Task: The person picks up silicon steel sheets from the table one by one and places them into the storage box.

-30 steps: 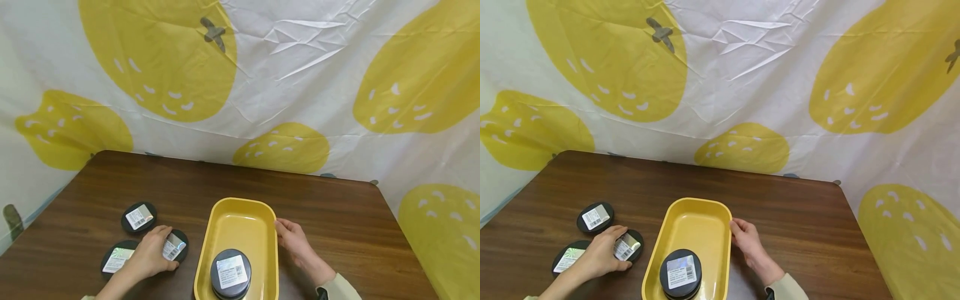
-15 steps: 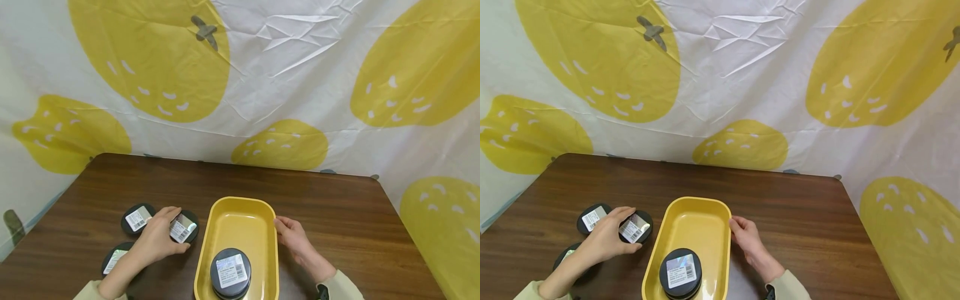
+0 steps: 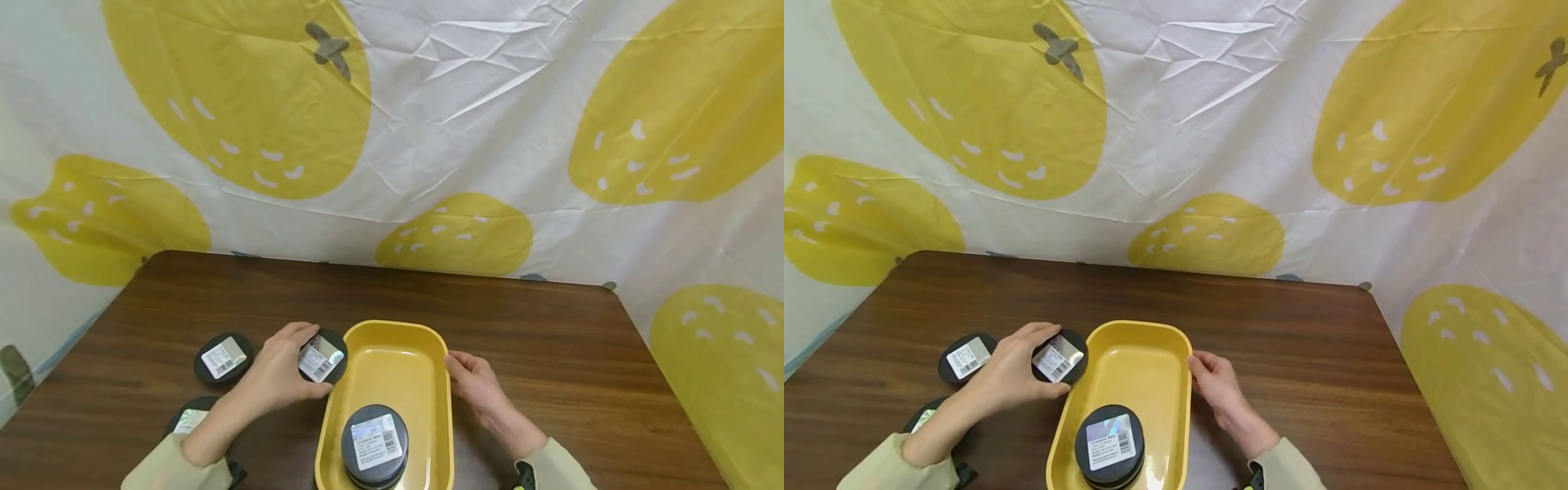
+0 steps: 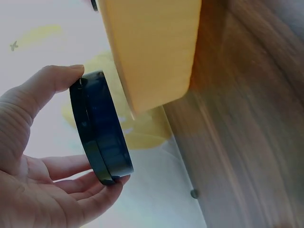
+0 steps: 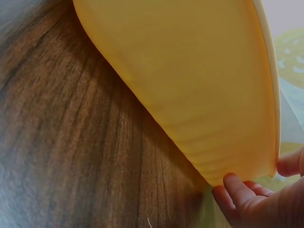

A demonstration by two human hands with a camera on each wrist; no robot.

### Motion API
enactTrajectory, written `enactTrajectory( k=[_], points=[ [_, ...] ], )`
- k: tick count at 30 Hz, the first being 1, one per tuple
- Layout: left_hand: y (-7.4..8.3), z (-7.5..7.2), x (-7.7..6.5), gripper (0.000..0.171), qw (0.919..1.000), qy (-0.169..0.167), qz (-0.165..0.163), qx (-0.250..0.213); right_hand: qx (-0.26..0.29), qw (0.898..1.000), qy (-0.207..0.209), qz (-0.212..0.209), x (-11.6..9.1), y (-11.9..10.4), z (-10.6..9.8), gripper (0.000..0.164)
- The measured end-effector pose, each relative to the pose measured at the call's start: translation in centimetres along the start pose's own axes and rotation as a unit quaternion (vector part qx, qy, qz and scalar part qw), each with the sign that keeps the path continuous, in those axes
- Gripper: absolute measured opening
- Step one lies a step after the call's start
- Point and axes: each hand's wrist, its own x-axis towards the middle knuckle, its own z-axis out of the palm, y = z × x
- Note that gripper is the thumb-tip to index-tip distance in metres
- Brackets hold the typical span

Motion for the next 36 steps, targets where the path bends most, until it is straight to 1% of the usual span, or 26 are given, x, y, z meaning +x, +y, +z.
enactTrajectory(
  k=[4, 10, 16, 25, 36],
  points=[
    [0.6, 0.1, 0.5, 0.079, 1.0000, -0.002, 0.008, 0.001, -0.004, 1.000, -0.001, 0.001, 0.0, -0.1, 0.0, 0.032],
    [1.8, -0.3, 1.5, 0.078, 0.9997, -0.022, 0.012, -0.001, -0.006, 1.000, -0.004, 0.002, -0.1, -0.1, -0.2, 0.033],
    [2.7, -0.4, 2.4, 0.078, 0.9991, -0.033, 0.025, -0.002, -0.006, 1.000, -0.008, 0.003, 0.0, 0.0, -0.2, 0.034],
    [3.6, 0.2, 3.3, 0.078, 0.9978, -0.039, 0.053, -0.011, 0.010, 1.000, -0.002, 0.000, 0.0, 0.0, -0.1, 0.033],
    [4.5, 1.4, 3.8, 0.081, 0.9963, -0.060, 0.061, -0.009, 0.006, 1.000, -0.001, -0.001, 0.0, 0.1, -0.2, 0.034]
  ],
)
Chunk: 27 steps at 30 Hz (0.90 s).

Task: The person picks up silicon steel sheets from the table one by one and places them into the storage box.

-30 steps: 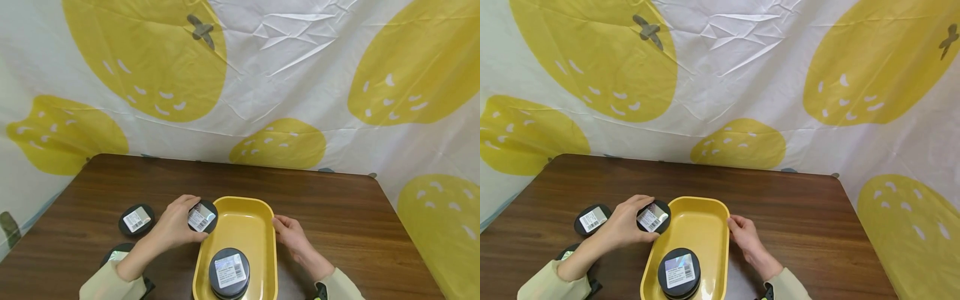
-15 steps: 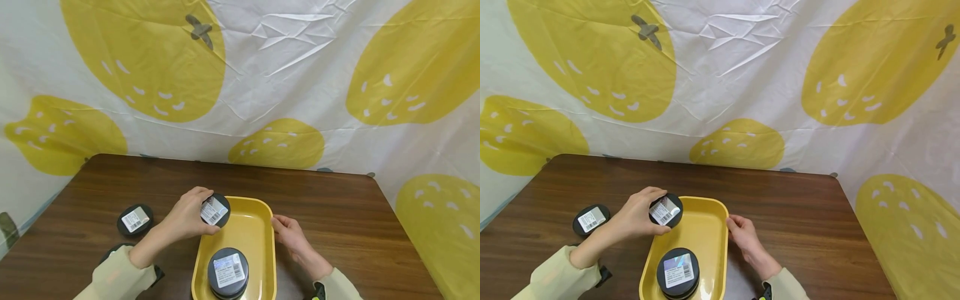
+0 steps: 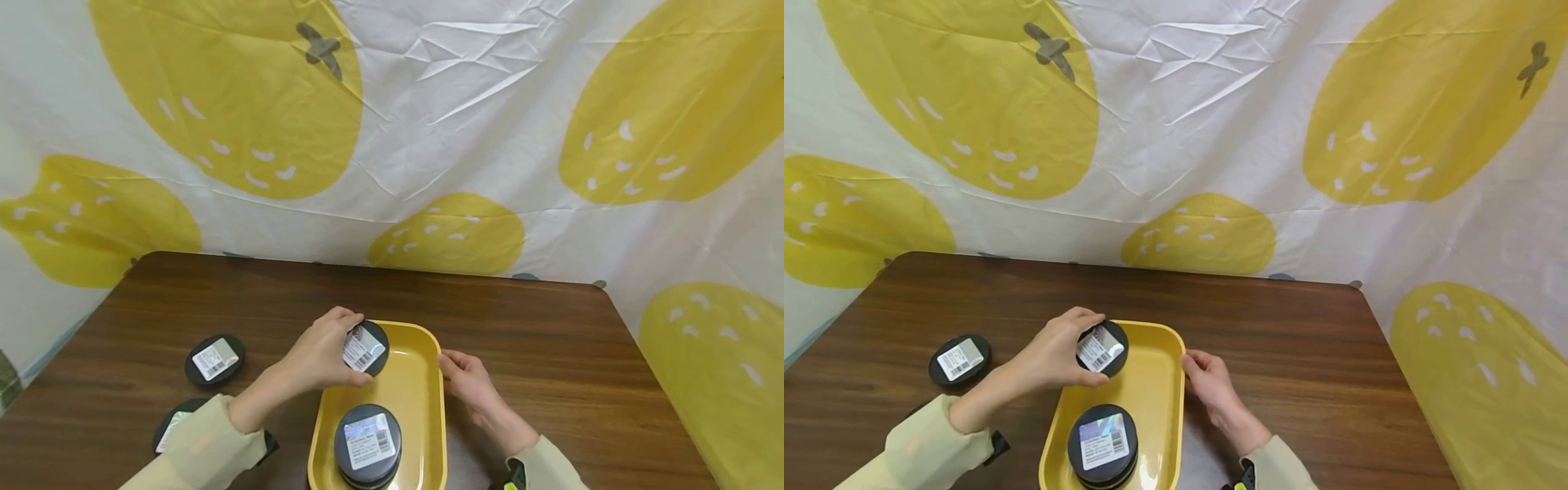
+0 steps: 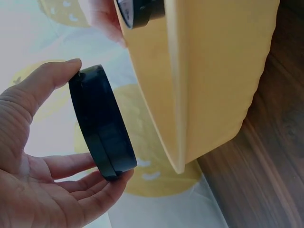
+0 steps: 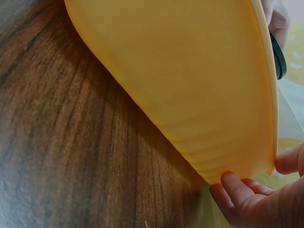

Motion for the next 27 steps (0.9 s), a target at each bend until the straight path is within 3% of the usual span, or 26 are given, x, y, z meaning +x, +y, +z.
enactTrajectory(
  k=[15, 27],
  points=[
    [0.4, 0.8, 0.6, 0.081, 0.9995, -0.022, -0.017, 0.017, 0.009, 1.000, -0.006, -0.001, 0.0, -0.1, 0.0, 0.033],
    [0.9, 1.4, 1.6, 0.081, 0.9983, -0.044, -0.002, 0.037, 0.011, 1.000, -0.007, -0.006, 0.0, 0.1, -0.1, 0.033]
  ],
)
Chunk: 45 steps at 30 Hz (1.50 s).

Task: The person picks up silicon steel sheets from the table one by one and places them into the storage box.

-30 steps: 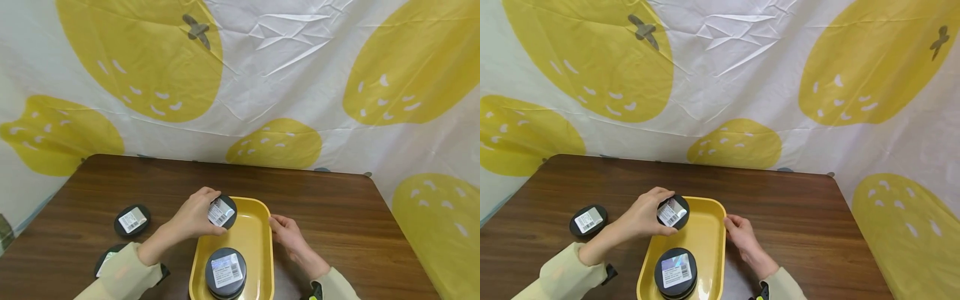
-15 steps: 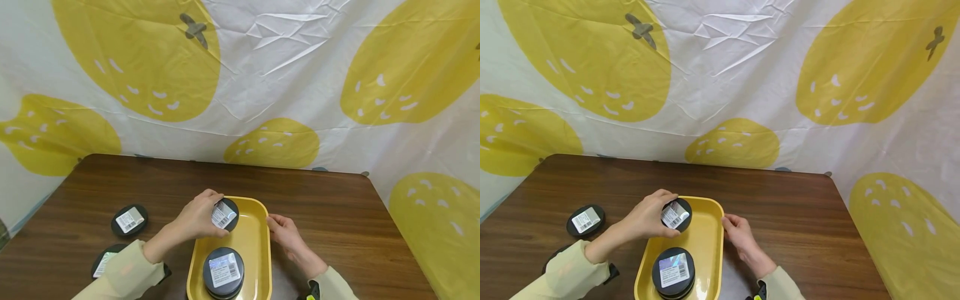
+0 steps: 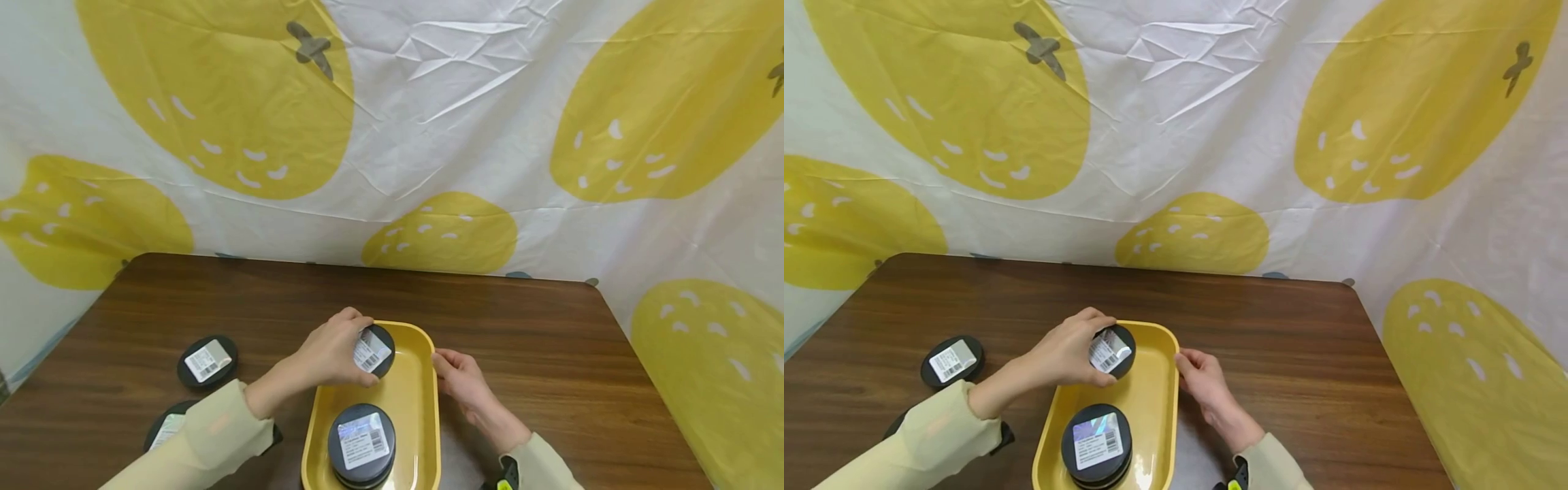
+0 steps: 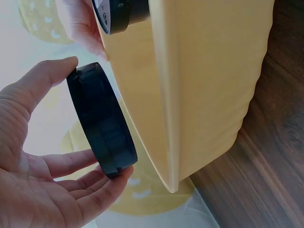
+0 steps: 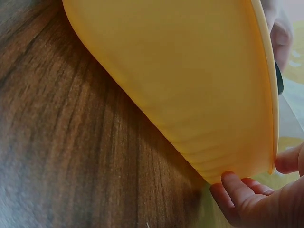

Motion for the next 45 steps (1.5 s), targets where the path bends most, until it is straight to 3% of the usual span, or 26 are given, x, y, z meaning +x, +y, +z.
enactTrajectory(
  k=[16, 45],
  points=[
    [0.0, 0.3, 1.3, 0.080, 0.9991, -0.041, 0.005, 0.011, 0.000, 1.000, 0.001, 0.005, 0.1, -0.1, -0.1, 0.034],
    [-0.4, 0.7, 2.4, 0.073, 0.9934, -0.104, 0.029, 0.037, 0.016, 1.000, 0.011, 0.011, 0.0, 0.0, 0.0, 0.034]
  ],
)
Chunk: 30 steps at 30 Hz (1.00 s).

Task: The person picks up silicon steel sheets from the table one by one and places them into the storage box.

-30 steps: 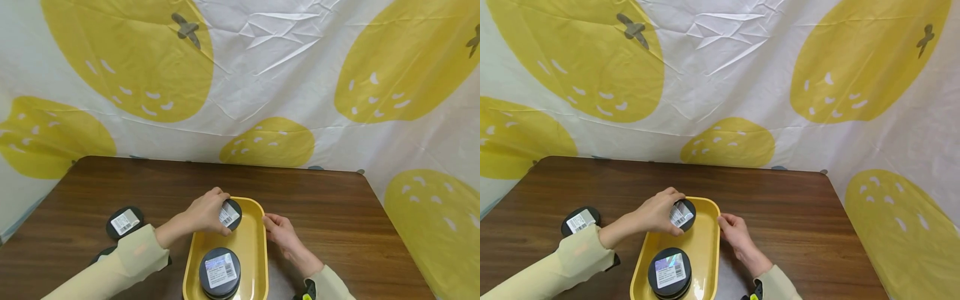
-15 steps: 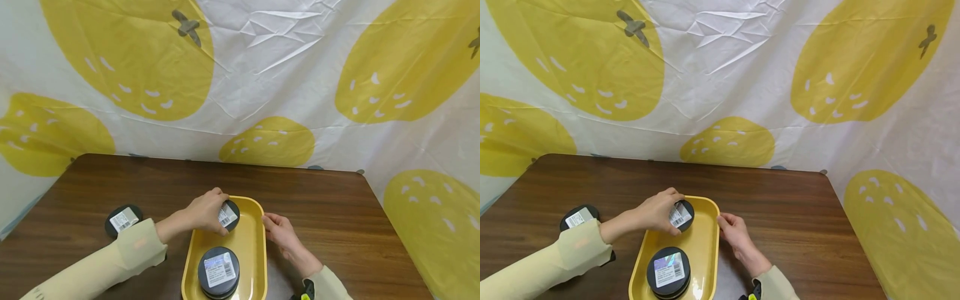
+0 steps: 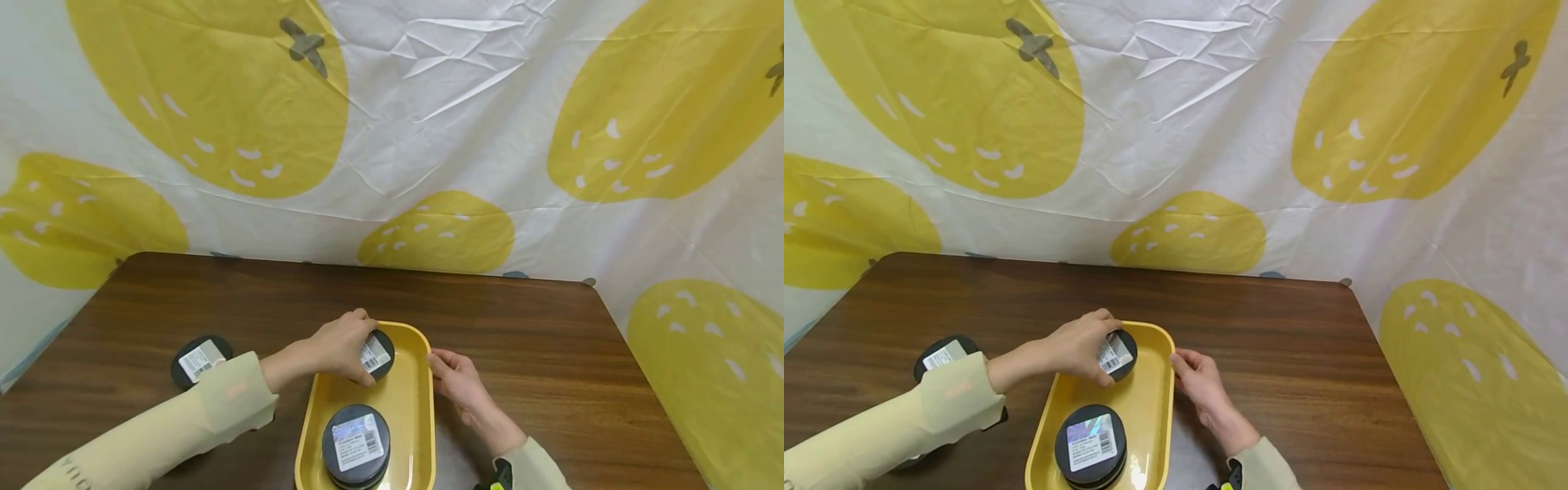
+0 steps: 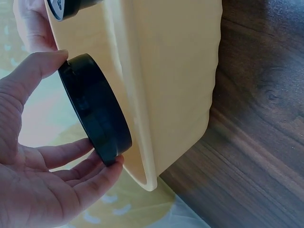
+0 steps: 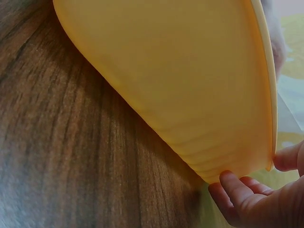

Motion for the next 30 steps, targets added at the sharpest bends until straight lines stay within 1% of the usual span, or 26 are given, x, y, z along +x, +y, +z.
enactTrajectory(
  k=[9, 15, 25, 30],
  points=[
    [0.3, 0.3, 0.3, 0.070, 1.0000, -0.008, 0.005, -0.002, 0.001, 1.000, -0.002, -0.001, 0.0, 0.0, 0.0, 0.033],
    [0.3, 0.5, 0.6, 0.066, 0.9998, -0.014, 0.015, -0.001, 0.002, 1.000, 0.001, -0.002, 0.0, 0.1, 0.0, 0.033],
    [0.9, 0.7, 1.2, 0.064, 0.9987, -0.017, 0.040, 0.026, 0.004, 1.000, 0.005, -0.004, 0.0, 0.1, -0.2, 0.033],
    [1.1, 0.8, 1.4, 0.064, 0.9984, -0.020, 0.040, 0.035, 0.008, 1.000, -0.002, -0.007, 0.0, 0.1, -0.2, 0.034]
  ],
)
